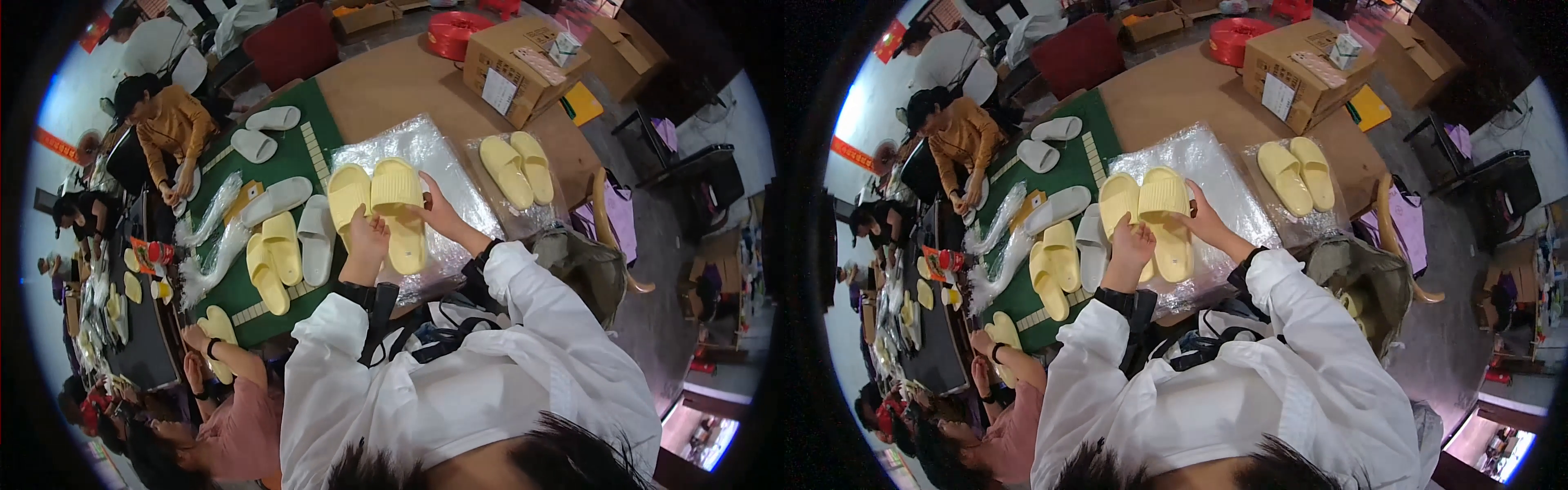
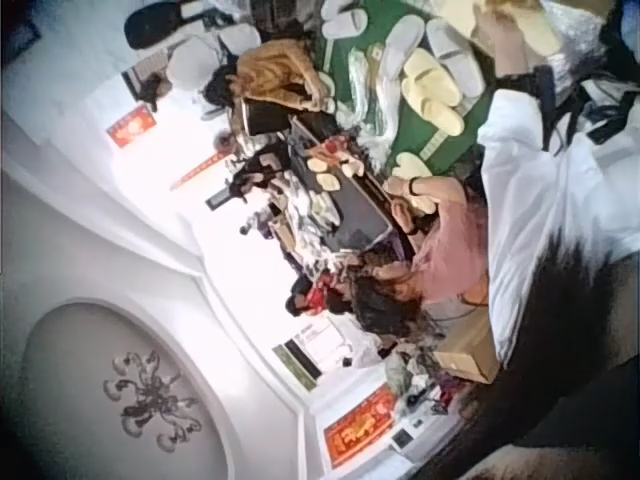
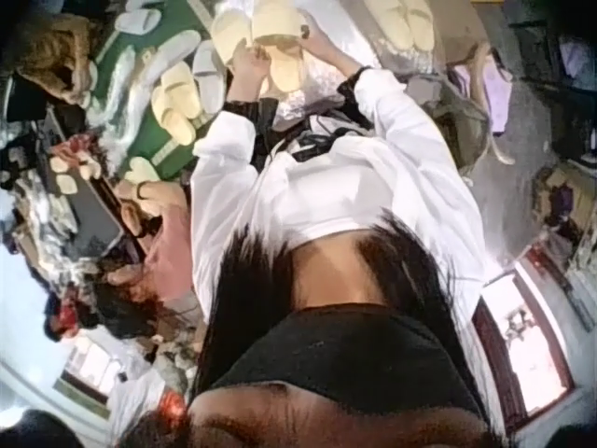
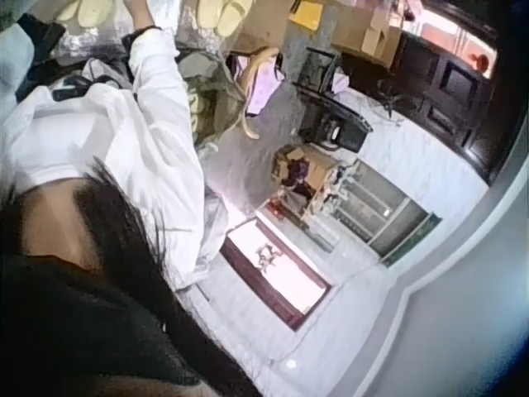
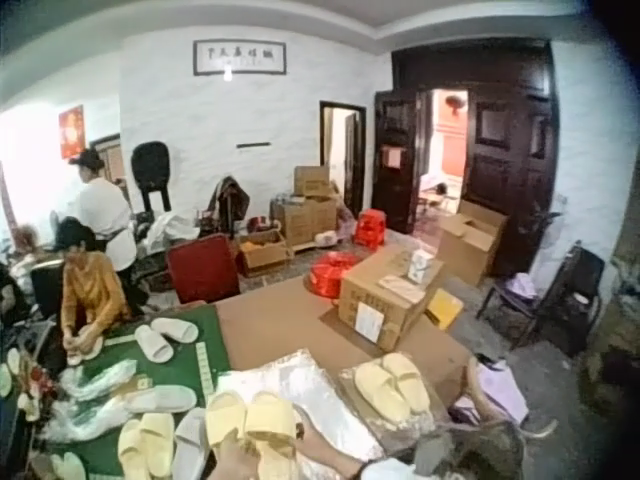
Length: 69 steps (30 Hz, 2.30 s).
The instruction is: Packing yellow and grey sandals into plastic bags and placing them into a larger transport sack in a manufacturing facility.
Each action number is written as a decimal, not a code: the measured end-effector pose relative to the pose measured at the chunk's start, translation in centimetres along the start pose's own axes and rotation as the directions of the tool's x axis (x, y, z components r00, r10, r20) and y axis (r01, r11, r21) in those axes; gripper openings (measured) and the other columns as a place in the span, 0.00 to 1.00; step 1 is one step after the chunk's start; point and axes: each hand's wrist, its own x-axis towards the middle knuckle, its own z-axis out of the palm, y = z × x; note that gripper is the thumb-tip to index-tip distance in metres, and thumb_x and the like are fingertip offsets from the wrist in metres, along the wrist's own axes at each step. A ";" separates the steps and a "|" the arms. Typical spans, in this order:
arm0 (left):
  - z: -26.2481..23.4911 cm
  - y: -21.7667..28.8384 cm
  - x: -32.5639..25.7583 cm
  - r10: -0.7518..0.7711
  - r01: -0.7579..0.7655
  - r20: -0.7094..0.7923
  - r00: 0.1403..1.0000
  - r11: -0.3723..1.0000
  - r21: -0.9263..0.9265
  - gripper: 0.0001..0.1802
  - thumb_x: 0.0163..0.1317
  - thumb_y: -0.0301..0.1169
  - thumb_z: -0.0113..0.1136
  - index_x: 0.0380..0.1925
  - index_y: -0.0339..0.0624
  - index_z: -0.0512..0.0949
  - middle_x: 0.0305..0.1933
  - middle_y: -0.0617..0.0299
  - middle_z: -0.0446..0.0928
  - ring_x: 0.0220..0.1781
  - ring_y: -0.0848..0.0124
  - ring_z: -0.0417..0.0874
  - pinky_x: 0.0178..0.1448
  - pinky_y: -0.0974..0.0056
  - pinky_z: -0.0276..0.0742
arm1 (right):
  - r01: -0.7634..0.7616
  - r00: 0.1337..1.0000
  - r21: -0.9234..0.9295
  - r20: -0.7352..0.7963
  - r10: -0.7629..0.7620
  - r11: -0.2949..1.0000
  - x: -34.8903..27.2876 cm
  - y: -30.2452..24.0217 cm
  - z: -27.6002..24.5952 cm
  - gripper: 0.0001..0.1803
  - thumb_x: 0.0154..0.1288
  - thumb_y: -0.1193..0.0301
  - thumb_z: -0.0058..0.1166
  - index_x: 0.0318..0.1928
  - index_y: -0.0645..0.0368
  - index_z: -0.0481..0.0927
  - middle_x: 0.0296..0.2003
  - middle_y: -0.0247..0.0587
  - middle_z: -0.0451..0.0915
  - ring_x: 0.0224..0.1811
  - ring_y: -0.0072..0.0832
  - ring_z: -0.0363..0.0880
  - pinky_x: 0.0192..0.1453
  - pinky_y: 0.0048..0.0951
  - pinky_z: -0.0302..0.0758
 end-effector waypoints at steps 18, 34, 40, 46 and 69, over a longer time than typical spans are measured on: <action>-8.5 -6.3 1.4 -0.178 -0.493 0.549 0.817 -0.710 0.503 0.14 0.57 0.36 0.49 0.36 0.39 0.76 0.36 0.43 0.75 0.36 0.52 0.77 0.41 0.54 0.72 | -0.148 0.988 -0.749 -0.145 0.057 0.646 -0.8 7.6 -2.4 0.18 0.44 0.58 0.59 0.40 0.42 0.81 0.54 0.56 0.64 0.57 0.52 0.63 0.57 0.44 0.63; -13.7 -7.0 1.4 -0.152 -0.377 0.645 0.748 -0.899 0.225 0.27 0.52 0.33 0.54 0.56 0.56 0.68 0.68 0.51 0.49 0.61 0.53 0.62 0.60 0.52 0.61 | 0.067 0.998 -0.407 0.009 -0.069 0.911 0.4 7.0 -2.9 0.19 0.51 0.67 0.55 0.43 0.63 0.73 0.45 0.44 0.71 0.45 0.36 0.73 0.49 0.30 0.69; -13.8 -7.4 3.3 -0.159 -0.301 0.606 0.780 -0.944 0.139 0.29 0.55 0.40 0.50 0.60 0.54 0.63 0.66 0.57 0.56 0.53 0.62 0.69 0.52 0.55 0.65 | -0.132 0.985 -0.275 0.073 0.157 0.952 -5.7 2.6 -11.1 0.19 0.52 0.73 0.54 0.47 0.62 0.74 0.49 0.40 0.73 0.49 0.26 0.71 0.52 0.25 0.68; -11.0 -8.0 4.1 0.001 -0.255 0.756 0.655 -0.941 0.222 0.35 0.55 0.41 0.52 0.59 0.34 0.58 0.64 0.54 0.59 0.58 0.59 0.65 0.59 0.54 0.60 | -0.098 0.978 -0.380 0.132 0.158 0.920 -11.0 -3.0 -13.6 0.21 0.52 0.76 0.53 0.50 0.62 0.73 0.48 0.37 0.74 0.51 0.25 0.70 0.54 0.24 0.66; -5.9 -7.5 0.5 0.212 -0.389 0.834 0.509 -0.808 0.443 0.30 0.54 0.28 0.47 0.60 0.49 0.61 0.66 0.57 0.56 0.67 0.49 0.52 0.64 0.36 0.45 | 0.151 0.988 -0.629 0.111 -0.104 0.762 -11.8 3.5 -6.4 0.13 0.48 0.66 0.55 0.26 0.65 0.73 0.34 0.47 0.71 0.35 0.43 0.72 0.38 0.36 0.70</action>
